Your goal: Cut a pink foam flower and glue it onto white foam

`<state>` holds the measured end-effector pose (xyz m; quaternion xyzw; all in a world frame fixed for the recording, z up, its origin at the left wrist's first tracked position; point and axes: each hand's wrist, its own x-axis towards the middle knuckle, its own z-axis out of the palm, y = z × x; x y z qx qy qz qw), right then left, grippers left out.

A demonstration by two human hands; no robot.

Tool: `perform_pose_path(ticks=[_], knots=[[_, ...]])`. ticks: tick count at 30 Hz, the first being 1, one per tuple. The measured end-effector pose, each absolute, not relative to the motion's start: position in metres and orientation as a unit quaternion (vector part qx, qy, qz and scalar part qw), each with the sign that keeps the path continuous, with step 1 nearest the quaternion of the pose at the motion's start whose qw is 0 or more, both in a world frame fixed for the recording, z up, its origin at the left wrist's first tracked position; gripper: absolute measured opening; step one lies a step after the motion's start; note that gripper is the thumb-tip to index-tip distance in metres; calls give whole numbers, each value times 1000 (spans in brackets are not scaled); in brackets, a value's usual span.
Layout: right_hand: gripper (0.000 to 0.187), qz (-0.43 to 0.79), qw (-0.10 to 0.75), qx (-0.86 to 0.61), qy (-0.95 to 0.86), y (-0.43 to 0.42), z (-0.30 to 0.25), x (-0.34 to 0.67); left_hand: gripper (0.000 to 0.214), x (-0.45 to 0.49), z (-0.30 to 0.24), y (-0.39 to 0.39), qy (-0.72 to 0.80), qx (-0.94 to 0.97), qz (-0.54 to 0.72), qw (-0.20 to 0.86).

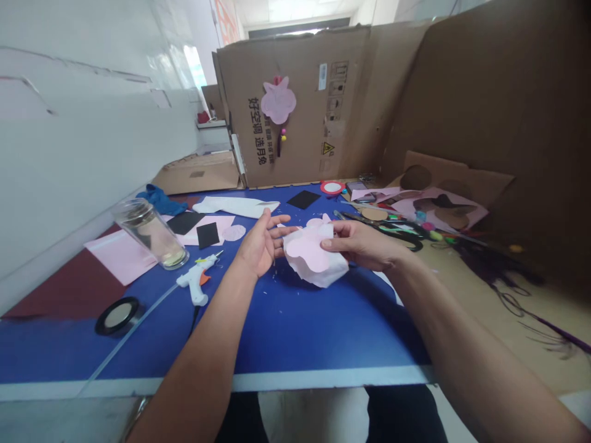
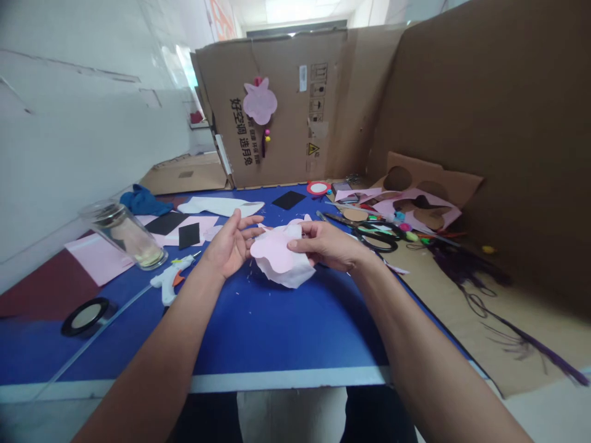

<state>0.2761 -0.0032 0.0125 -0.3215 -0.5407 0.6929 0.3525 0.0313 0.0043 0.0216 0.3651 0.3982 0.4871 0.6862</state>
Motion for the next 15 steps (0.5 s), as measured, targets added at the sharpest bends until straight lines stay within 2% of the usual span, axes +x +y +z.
perform_pose_path(ticks=[5,9,12,15], knots=[[31,757,293,-202,-547,-20,15,270,47,27,19,5,398,366,474,695],[28,742,259,-234,-572,-18,7,264,51,28,9,7,402,409,415,706],[35,717,284,-289,-568,-8,4,267,60,33,1,9,403,439,364,715],[39,713,340,-295,-538,-4,7,275,59,36,-1,9,421,460,369,689]])
